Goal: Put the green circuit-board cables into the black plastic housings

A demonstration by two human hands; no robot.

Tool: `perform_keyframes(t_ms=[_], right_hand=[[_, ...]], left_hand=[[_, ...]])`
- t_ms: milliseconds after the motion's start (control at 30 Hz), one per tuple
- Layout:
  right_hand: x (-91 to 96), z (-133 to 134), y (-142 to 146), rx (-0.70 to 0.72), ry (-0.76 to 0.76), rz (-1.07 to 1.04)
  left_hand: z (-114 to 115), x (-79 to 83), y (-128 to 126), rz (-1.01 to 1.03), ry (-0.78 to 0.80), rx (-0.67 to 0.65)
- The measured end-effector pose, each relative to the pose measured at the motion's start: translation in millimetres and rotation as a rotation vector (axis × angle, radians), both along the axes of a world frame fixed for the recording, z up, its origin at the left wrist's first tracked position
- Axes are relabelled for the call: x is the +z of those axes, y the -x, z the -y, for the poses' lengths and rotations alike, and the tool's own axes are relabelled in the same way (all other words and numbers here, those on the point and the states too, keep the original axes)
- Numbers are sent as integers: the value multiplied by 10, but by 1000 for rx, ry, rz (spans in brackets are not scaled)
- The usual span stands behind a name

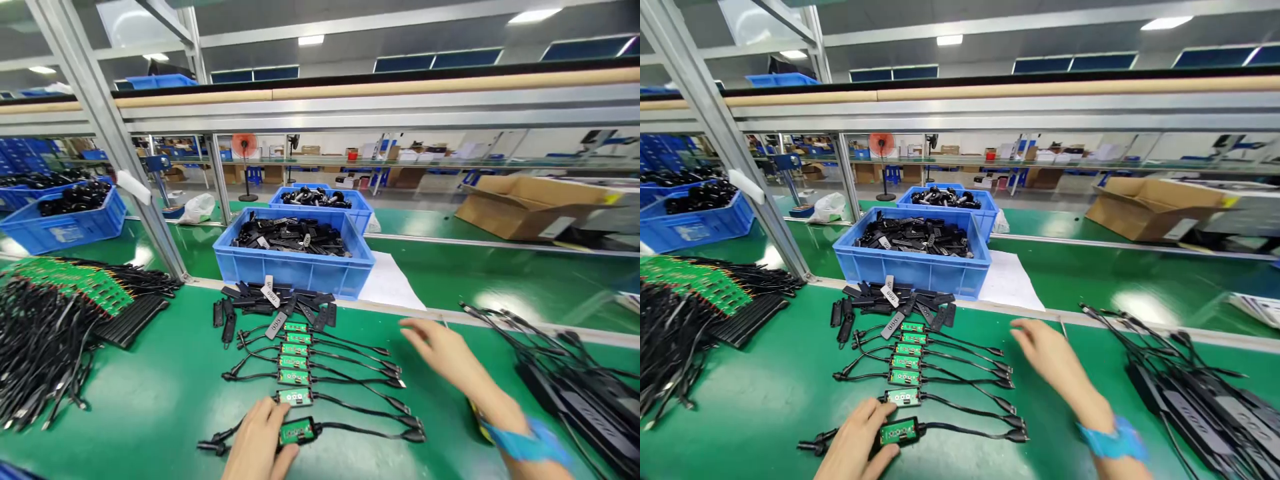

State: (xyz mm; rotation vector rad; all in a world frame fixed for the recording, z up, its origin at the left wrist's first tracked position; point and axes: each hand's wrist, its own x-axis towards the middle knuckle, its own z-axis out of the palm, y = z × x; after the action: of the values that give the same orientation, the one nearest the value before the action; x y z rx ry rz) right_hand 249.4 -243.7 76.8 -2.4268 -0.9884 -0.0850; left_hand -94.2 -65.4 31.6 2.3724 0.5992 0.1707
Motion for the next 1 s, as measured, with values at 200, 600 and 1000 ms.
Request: perform_keyframes(t_ms=[200, 600, 1000], right_hand=[[-281, -1199, 429, 196, -30, -142], [-115, -1176, 661, 123, -259, -404], [20, -375, 2064, 201, -618, -877]], left_hand=[[28, 75, 48, 179, 225, 112], [22, 164, 61, 461, 1225, 191], [397, 228, -193, 428, 1363, 78]])
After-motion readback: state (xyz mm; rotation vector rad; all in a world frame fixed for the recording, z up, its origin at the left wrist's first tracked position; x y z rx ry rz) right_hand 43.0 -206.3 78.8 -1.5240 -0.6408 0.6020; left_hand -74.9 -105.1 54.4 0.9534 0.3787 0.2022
